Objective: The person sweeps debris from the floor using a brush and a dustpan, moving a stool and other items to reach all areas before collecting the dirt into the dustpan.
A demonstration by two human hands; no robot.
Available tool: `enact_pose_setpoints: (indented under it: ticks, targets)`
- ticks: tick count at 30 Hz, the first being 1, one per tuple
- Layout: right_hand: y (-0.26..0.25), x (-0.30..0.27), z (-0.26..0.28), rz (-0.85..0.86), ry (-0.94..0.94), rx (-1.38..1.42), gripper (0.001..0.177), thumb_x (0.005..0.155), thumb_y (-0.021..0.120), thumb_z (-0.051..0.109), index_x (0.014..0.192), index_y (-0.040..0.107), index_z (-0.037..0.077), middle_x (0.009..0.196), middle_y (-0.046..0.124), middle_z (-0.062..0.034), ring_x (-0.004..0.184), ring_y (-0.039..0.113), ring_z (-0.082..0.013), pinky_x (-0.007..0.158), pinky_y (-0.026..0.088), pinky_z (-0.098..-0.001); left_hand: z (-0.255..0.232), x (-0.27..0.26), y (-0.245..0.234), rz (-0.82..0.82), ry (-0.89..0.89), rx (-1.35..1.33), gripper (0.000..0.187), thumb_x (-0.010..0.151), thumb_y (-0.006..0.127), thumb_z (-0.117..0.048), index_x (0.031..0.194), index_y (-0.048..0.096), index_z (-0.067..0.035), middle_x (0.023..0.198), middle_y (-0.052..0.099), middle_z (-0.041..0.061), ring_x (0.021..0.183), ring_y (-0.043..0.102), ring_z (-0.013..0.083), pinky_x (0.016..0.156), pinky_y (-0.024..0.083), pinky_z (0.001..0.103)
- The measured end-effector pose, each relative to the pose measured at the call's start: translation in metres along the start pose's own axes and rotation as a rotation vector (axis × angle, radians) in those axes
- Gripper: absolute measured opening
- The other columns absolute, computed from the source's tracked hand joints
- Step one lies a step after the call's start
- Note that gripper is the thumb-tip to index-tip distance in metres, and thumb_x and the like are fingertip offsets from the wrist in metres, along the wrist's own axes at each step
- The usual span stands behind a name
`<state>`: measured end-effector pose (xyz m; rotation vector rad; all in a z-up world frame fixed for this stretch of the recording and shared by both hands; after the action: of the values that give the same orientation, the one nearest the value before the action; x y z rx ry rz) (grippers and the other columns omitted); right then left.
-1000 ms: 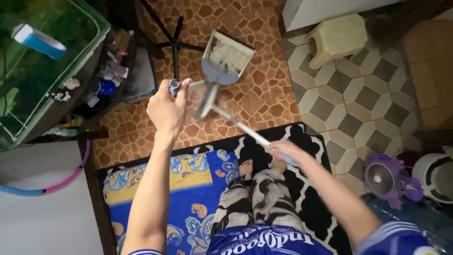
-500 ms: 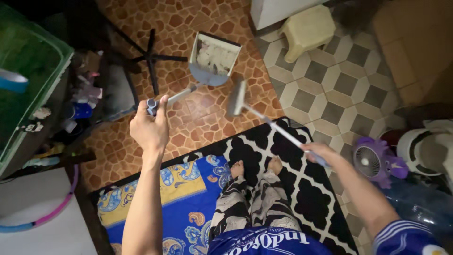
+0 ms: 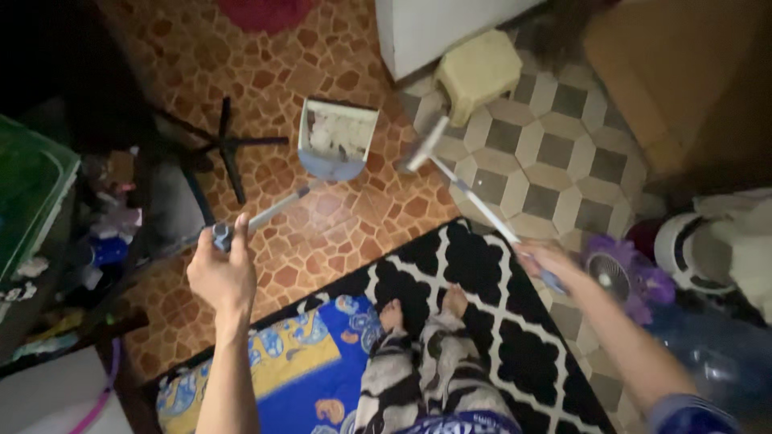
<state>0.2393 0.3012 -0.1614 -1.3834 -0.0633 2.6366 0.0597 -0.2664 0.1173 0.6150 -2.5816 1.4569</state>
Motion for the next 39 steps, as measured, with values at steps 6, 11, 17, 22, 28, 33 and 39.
enact_pose_setpoints:
  ticks: [6, 11, 17, 22, 28, 33, 39]
  targets:
    - [0.106, 0.186, 0.081, 0.228, 0.024, 0.511, 0.034, 0.106, 0.055, 0.032, 0.08, 0.053, 0.011, 0.057, 0.049, 0.0014, 0.043, 0.045, -0.0109, 0.039, 0.038, -0.0272, -0.017, -0.011, 0.002, 0.054, -0.023, 0.034, 0.036, 0.102, 0.079, -0.043, 0.097, 0.074, -0.008, 0.068, 0.067, 0.009, 0.057, 0.065, 0.0239, 0.056, 0.047, 0.038]
    - [0.139, 0.23, 0.063, 0.113, 0.219, 0.728, 0.022, 0.107, 0.058, 0.024, 0.088, 0.06, 0.014, 0.057, 0.048, 0.0022, 0.043, 0.046, -0.0098, 0.037, 0.037, -0.0251, -0.034, -0.012, 0.018, 0.091, 0.034, 0.109, 0.033, 0.101, 0.08, -0.042, 0.104, 0.077, -0.009, 0.067, 0.066, 0.011, 0.059, 0.067, 0.0253, 0.057, 0.049, 0.038]
    - [0.068, 0.139, -0.048, 0.075, 0.125, 0.458, 0.03, 0.102, 0.059, 0.03, 0.082, 0.06, 0.008, 0.049, 0.043, -0.0024, 0.035, 0.04, -0.0158, 0.032, 0.03, -0.0317, -0.042, -0.025, 0.042, 0.096, 0.105, 0.048, 0.035, 0.103, 0.077, -0.042, 0.093, 0.071, -0.009, 0.069, 0.068, 0.009, 0.06, 0.068, 0.0266, 0.058, 0.05, 0.039]
    - [-0.011, 0.023, -0.116, -0.009, 0.233, 0.195, 0.046, 0.104, 0.061, 0.034, 0.075, 0.053, 0.0, 0.056, 0.045, -0.0066, 0.039, 0.037, -0.0166, 0.036, 0.026, -0.033, -0.046, -0.029, 0.057, 0.121, 0.161, 0.059, 0.037, 0.097, 0.078, -0.045, 0.095, 0.07, -0.009, 0.061, 0.064, 0.012, 0.055, 0.067, 0.0321, 0.053, 0.05, 0.044]
    - [0.009, -0.049, -0.085, -0.112, 0.179, 0.125, 0.014, 0.098, 0.066, 0.012, 0.104, 0.069, 0.0, 0.067, 0.055, -0.0056, 0.046, 0.044, -0.0109, 0.039, 0.034, -0.0262, -0.06, -0.037, 0.071, 0.107, 0.275, 0.071, 0.026, 0.094, 0.078, -0.039, 0.094, 0.069, -0.014, 0.069, 0.069, 0.014, 0.062, 0.069, 0.0367, 0.053, 0.051, 0.047]
    - [0.083, -0.067, -0.069, 0.114, 0.228, 0.093, 0.021, 0.096, 0.065, 0.014, 0.112, 0.072, 0.002, 0.066, 0.054, -0.0032, 0.045, 0.042, -0.0088, 0.037, 0.03, -0.0251, -0.08, -0.038, 0.077, 0.189, 0.307, -0.061, 0.029, 0.093, 0.075, -0.038, 0.095, 0.064, -0.011, 0.071, 0.07, 0.014, 0.063, 0.07, 0.0348, 0.055, 0.052, 0.046]
    - [0.222, 0.02, -0.063, 0.462, 0.052, -0.192, 0.025, 0.094, 0.072, 0.02, 0.101, 0.072, -0.004, 0.063, 0.061, -0.0027, 0.047, 0.053, -0.011, 0.042, 0.041, -0.0273, -0.106, -0.037, 0.069, 0.165, 0.327, -0.091, 0.036, 0.094, 0.075, -0.045, 0.087, 0.065, -0.012, 0.065, 0.068, 0.012, 0.06, 0.069, 0.0345, 0.052, 0.05, 0.045]
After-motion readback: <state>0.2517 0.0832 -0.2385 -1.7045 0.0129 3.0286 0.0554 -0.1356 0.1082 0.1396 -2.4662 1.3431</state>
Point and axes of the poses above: each hand's wrist, its own x-axis towards the middle knuckle, its own y-axis out of the palm, z = x × y, the point moved 5 cm from there along x, towards the middle knuckle
